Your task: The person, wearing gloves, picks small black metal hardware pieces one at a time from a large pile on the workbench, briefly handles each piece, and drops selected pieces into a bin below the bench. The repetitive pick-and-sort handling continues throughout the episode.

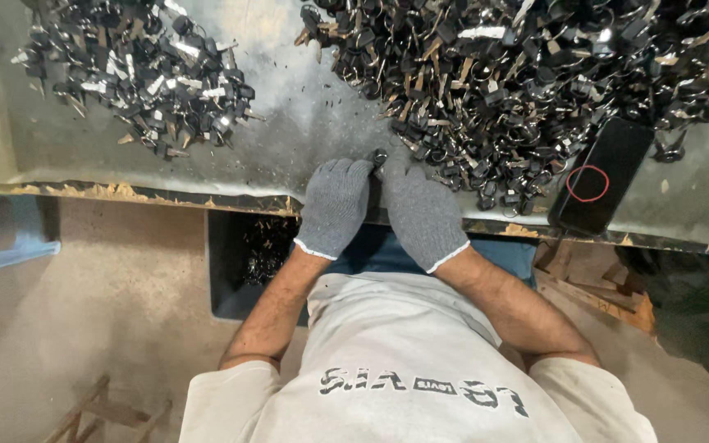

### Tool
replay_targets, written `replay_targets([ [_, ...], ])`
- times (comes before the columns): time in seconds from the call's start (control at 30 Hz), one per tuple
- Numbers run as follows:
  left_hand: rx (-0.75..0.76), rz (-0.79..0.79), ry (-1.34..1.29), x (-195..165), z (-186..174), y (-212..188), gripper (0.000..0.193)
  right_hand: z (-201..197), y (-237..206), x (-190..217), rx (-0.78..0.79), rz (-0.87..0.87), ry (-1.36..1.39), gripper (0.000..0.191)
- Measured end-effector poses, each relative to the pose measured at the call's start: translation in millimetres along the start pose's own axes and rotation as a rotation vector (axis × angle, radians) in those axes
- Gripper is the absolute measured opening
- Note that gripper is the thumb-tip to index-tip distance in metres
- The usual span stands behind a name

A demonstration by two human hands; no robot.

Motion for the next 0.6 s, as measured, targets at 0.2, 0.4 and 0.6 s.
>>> replay_targets([
  [0.2,-0.007,0.043,0.037,-0.7,0.5,-0.8,0.017,13.8,7.3,-10.2,0.108,0.016,0.137,0.047],
  [0.4,-0.039,-0.012,0.006,-1.1,-5.4,2.0,0.032,4.7,12.7,-9.1,0.232,0.022,0.306,0.053],
  [0.6,-0.104,-0.066,-0.103,-0.1,-5.5,-7.3,0.051,17.9,-8.1,-1.3,-0.029,-0.123,0.004,0.026],
])
Point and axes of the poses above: each hand's wrist, its own y-axis towards the middle knuckle, its own z-axis out of the palm, x = y × z, the point moved 4 cm from there along y, towards the middle knuckle, and after that the axes turned 6 degrees about z, right-handed, at the moved point
